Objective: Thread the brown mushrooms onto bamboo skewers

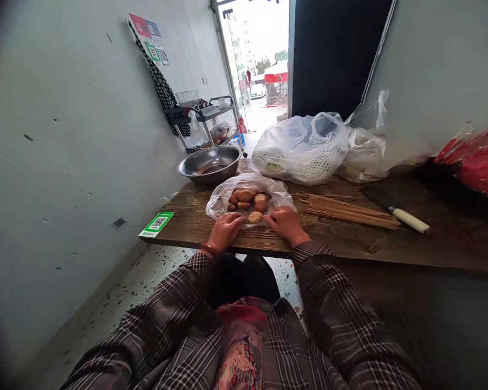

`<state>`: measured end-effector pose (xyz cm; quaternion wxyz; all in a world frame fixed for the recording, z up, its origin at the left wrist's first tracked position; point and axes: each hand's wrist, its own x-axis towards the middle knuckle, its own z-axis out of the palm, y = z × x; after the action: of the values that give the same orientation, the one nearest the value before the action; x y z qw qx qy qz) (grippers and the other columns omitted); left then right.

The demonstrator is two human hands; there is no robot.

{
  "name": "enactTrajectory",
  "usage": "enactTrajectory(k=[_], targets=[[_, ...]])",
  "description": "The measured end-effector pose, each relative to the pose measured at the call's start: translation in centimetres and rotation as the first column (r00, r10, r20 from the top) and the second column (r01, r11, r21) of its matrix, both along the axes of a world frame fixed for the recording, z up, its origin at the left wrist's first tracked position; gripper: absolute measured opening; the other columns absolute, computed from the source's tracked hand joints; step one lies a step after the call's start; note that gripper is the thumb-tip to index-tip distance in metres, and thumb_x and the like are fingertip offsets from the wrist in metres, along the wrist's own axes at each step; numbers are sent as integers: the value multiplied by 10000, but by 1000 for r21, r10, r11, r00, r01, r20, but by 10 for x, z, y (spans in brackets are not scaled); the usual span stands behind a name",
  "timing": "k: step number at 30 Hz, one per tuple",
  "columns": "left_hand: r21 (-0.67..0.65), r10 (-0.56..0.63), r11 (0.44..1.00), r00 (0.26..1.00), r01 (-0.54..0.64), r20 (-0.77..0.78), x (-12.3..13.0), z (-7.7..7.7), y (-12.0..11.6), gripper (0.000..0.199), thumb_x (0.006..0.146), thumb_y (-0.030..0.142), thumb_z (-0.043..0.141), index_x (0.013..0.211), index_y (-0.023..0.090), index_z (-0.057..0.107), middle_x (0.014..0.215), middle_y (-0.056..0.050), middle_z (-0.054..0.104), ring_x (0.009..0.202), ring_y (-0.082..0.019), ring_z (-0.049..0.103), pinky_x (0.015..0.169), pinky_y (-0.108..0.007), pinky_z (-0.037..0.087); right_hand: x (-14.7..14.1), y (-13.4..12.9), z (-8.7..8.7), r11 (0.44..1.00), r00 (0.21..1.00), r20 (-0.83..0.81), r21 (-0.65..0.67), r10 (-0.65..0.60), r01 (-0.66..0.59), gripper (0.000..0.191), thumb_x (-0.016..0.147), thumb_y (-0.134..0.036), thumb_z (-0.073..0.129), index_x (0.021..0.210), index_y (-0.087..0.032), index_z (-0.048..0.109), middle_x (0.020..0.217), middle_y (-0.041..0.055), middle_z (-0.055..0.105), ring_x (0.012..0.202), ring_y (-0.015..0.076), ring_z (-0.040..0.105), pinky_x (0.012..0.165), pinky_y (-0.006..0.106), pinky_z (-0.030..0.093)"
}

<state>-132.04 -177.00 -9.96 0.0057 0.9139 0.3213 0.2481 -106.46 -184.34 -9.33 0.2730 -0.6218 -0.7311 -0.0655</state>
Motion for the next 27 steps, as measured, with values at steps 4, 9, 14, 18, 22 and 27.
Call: enactTrajectory(k=[4, 9, 14, 18, 22, 27], targets=[[-40, -24, 999, 999, 23, -21, 10, 2, -1, 302, 926, 197, 577, 1177, 210, 746, 1192, -124, 702, 1135, -277, 643, 1058, -494, 504, 12, -1, -2, 992, 990, -60, -28, -127, 126, 477, 1004, -502, 547, 709, -187, 752, 810, 103, 752, 783, 236, 652, 732, 349, 455], [-87, -24, 996, 1000, 23, -7, 27, 4, 4, 292, 957, 227, 530, 1145, 175, 747, 1136, -113, 730, 1080, -257, 660, 1023, -453, 519, 17, 4, -3, 976, 976, -69, -77, -208, 202, 294, 939, -399, 659, 800, -161, 761, 950, 153, 747, 896, 294, 648, 811, 405, 474], [-159, 28, 987, 997, -16, 75, 46, 10, 14, 345, 1017, 258, 448, 1239, 142, 686, 1181, -127, 731, 1106, -233, 671, 1010, -399, 530, 19, 6, 0, 965, 961, -104, -86, -257, 249, 221, 966, -301, 602, 1005, -136, 745, 1059, 174, 719, 1011, 319, 625, 925, 455, 469], [-166, 1, 986, 998, 9, 61, 66, 24, 16, 386, 971, 342, 573, 1286, 138, 665, 1216, -149, 705, 1115, -277, 650, 1052, -455, 496, 17, 3, 11, 965, 966, -86, -117, -244, 233, 203, 965, -242, 596, 1059, -124, 732, 1117, 177, 709, 1057, 307, 613, 946, 438, 469], [-165, -8, 986, 999, 0, -45, 91, 31, 20, 477, 926, 410, 636, 1324, 148, 656, 1191, -163, 668, 1109, -314, 633, 1027, -475, 496, 13, 5, 17, 969, 972, -52, -108, -228, 222, 166, 960, -215, 619, 1036, -129, 739, 1104, 161, 722, 1054, 282, 629, 941, 401, 486], [-218, -66, 975, 996, 50, -68, 103, 23, 32, 440, 894, 404, 652, 1268, 173, 675, 1085, -122, 655, 1054, -298, 639, 999, -454, 508, 7, -5, 28, 997, 992, -100, 24, -74, 77, 187, 1007, -208, 569, 1064, -167, 742, 1193, 112, 735, 1147, 222, 645, 1023, 354, 497]])
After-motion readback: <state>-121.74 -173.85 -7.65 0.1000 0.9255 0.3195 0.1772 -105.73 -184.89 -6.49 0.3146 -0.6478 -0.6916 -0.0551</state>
